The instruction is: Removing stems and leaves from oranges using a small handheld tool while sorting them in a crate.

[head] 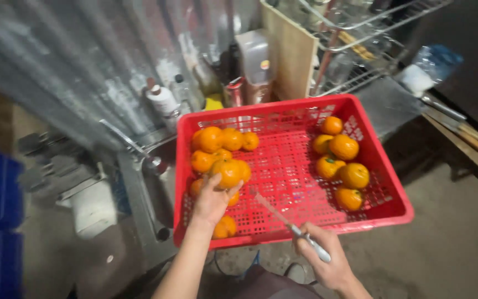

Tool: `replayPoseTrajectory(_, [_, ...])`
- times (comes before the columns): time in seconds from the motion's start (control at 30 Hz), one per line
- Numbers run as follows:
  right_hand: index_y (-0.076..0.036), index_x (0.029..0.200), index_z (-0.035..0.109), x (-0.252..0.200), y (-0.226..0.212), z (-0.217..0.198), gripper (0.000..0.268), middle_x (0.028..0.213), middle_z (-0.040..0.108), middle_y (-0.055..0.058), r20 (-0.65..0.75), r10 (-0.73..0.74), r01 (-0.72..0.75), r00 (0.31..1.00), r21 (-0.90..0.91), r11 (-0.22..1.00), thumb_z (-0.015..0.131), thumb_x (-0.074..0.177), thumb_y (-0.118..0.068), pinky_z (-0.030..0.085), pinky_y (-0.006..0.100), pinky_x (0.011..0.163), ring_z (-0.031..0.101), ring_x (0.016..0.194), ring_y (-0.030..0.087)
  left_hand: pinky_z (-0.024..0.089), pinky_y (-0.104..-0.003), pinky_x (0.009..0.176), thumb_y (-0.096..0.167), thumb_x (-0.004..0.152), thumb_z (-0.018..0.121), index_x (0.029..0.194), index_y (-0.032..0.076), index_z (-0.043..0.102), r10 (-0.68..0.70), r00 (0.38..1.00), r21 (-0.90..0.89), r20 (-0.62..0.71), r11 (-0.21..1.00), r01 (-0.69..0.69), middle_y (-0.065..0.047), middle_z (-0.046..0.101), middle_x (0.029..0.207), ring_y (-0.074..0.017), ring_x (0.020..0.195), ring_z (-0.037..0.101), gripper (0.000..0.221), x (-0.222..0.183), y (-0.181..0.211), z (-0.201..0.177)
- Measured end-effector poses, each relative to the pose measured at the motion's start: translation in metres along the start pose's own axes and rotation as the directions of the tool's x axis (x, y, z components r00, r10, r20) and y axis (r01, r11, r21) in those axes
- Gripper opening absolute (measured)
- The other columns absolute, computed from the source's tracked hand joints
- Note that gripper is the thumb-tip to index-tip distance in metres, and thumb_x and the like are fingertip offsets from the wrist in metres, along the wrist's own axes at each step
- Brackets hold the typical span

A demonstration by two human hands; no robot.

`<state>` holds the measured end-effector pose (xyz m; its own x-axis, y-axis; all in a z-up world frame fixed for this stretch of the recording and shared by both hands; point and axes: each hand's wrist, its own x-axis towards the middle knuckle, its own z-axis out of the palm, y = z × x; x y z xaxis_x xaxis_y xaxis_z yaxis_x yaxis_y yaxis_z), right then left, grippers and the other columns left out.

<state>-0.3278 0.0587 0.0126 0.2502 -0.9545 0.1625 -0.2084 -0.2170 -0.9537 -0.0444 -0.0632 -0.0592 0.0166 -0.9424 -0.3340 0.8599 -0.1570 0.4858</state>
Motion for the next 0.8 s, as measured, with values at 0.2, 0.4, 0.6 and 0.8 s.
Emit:
replayPoseTrajectory(0.2, [-0.017, 0.063, 0.064, -0.028, 0.018, -0.029, 0.035, 0.053, 0.059, -0.007, -0.236, 0.18, -0.224, 0.955, -0.175, 0.959, 0.066, 0.09, -0.038, 0.042, 0.027, 0.051, 0.051, 0.049, 0.007, 0.06, -0.051, 0.09, 0.03, 0.082, 0.077, 0.11, 0.005, 0.062, -0.239, 0.961, -0.144, -0.137, 0.965, 0.219, -0.018, 0.069, 0.104, -0.032, 0.099, 0.065, 0.04, 0.041, -0.059, 0.036])
replayPoseTrajectory(0.4, [-0.014, 0.069, 0.074, -0.052, 0.008, -0.055, 0.032, 0.062, 0.067, -0.002, -0.43, 0.364, -0.467, 0.826, -0.16, 0.87, 0.066, 0.092, -0.033, 0.045, 0.026, 0.063, 0.057, 0.061, 0.009, 0.046, -0.027, 0.049, 0.044, 0.083, 0.074, 0.111, 0.02, 0.074, -0.358, 0.925, 0.544, -0.129, 0.754, 0.367, -0.005, 0.08, 0.096, -0.0151, 0.079, 0.072, 0.037, 0.106, -0.164, 0.025])
replayPoseTrajectory(0.6, [-0.009, 0.081, 0.08, -0.061, -0.003, -0.076, 0.038, 0.059, 0.058, 0.004, -0.566, 0.491, -0.587, 0.662, 0.016, 0.81, 0.059, 0.099, -0.034, 0.034, 0.029, 0.047, 0.038, 0.047, 0.015, 0.058, -0.03, 0.088, 0.037, 0.043, 0.096, 0.123, 0.018, 0.064, -0.308, 0.933, 0.975, 0.184, 0.179, -0.133, -0.006, 0.073, 0.114, -0.0175, 0.103, 0.07, 0.088, 0.13, -0.273, 0.021])
replayPoseTrajectory(0.8, [-0.006, 0.08, 0.086, -0.06, -0.014, -0.072, 0.05, 0.051, 0.05, 0.009, -0.649, 0.535, -0.645, 0.542, 0.087, 0.759, 0.056, 0.094, -0.042, 0.028, 0.029, 0.051, 0.035, 0.049, 0.019, 0.047, -0.041, 0.085, 0.026, 0.038, 0.092, 0.109, 0.015, 0.051, -0.355, 0.729, 0.751, 0.585, -0.102, -0.653, -0.011, 0.06, 0.112, -0.031, 0.101, 0.056, 0.083, 0.128, -0.304, 0.012])
